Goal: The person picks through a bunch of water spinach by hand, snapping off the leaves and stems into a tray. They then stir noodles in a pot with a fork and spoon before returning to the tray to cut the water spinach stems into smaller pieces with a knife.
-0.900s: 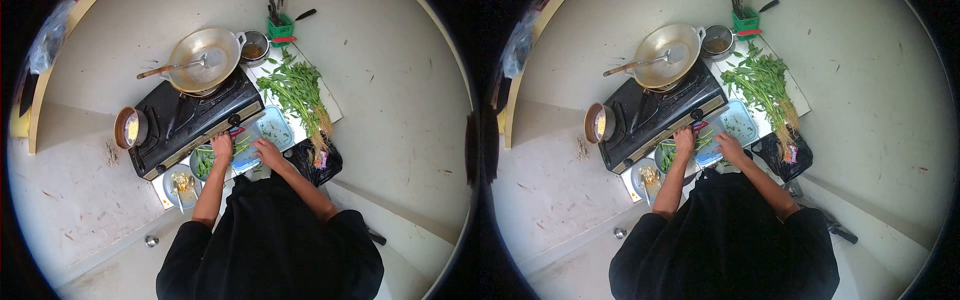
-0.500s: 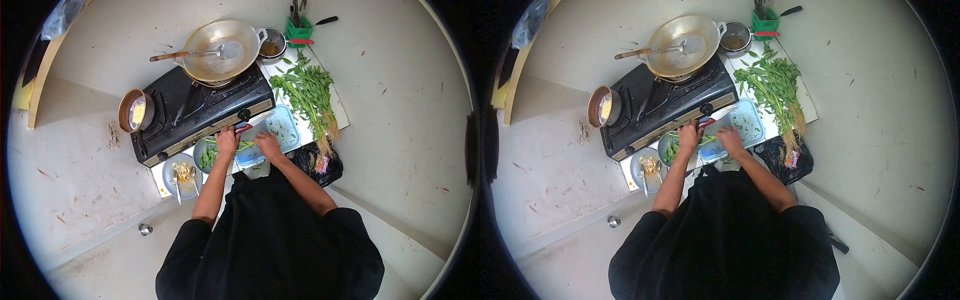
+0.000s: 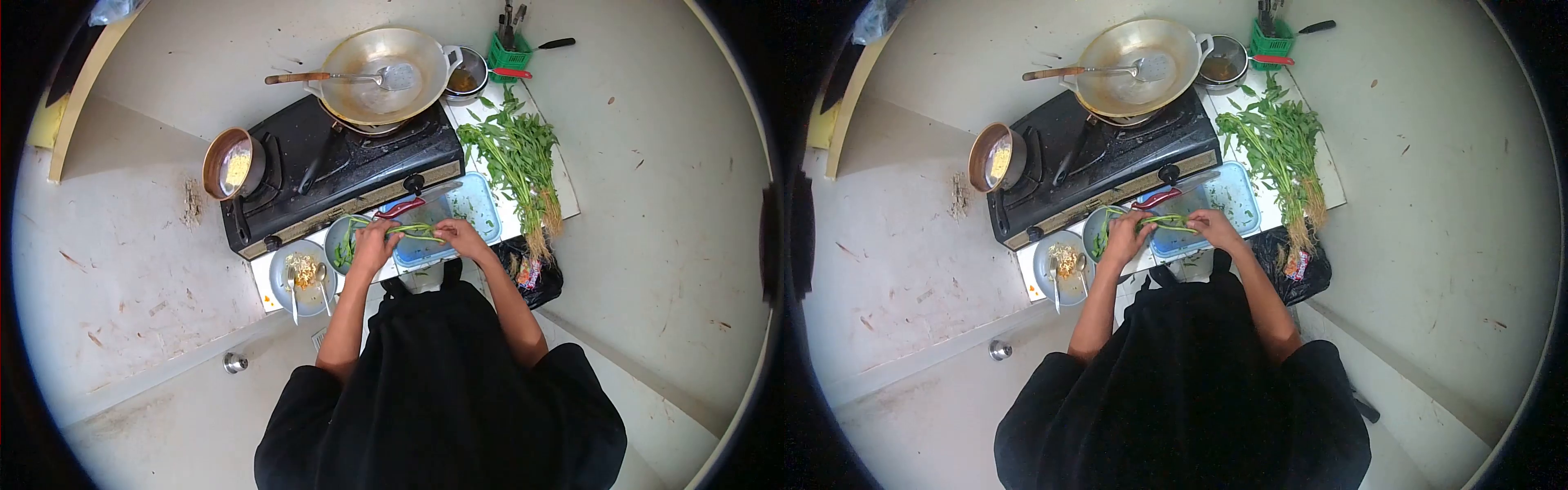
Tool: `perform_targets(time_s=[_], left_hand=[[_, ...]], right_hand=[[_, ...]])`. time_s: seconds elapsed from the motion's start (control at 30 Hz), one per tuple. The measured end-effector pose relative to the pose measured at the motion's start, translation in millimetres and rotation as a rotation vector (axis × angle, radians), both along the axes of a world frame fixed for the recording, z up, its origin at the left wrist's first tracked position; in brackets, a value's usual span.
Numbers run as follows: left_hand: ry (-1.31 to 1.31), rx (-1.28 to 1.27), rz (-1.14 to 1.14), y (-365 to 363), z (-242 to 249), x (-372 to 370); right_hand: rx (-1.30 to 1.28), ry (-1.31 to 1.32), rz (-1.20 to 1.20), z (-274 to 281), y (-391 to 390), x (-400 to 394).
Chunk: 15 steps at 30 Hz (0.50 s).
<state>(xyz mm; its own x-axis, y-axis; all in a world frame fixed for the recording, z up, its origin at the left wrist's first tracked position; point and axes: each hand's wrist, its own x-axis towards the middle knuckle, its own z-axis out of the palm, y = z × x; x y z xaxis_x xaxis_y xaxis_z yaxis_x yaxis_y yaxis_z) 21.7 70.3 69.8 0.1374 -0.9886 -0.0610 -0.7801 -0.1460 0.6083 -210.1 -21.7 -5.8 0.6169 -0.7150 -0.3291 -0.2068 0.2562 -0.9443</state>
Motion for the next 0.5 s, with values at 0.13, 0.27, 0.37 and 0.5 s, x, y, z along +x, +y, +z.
perform_targets(time_s=[0.13,0.27,0.37,0.5], left_hand=[[-0.032,-0.241,0.163,0.2,9.4,-2.1],[-0.044,-0.338,0.435,5.1,-0.5,-14.4],[0.450,0.190,0.490,16.3,-22.6,-21.4],[1.401,0.426,0.562,21.2,-26.3,-38.3]], right_hand=[[0.080,-0.005,0.082,23.9,1.0,-1.3],[0.159,-0.044,0.015,33.0,6.5,3.6],[0.197,-0.116,0.026,25.1,11.3,9.6],[0.177,-0.029,0.067,26.3,21.4,17.4]])
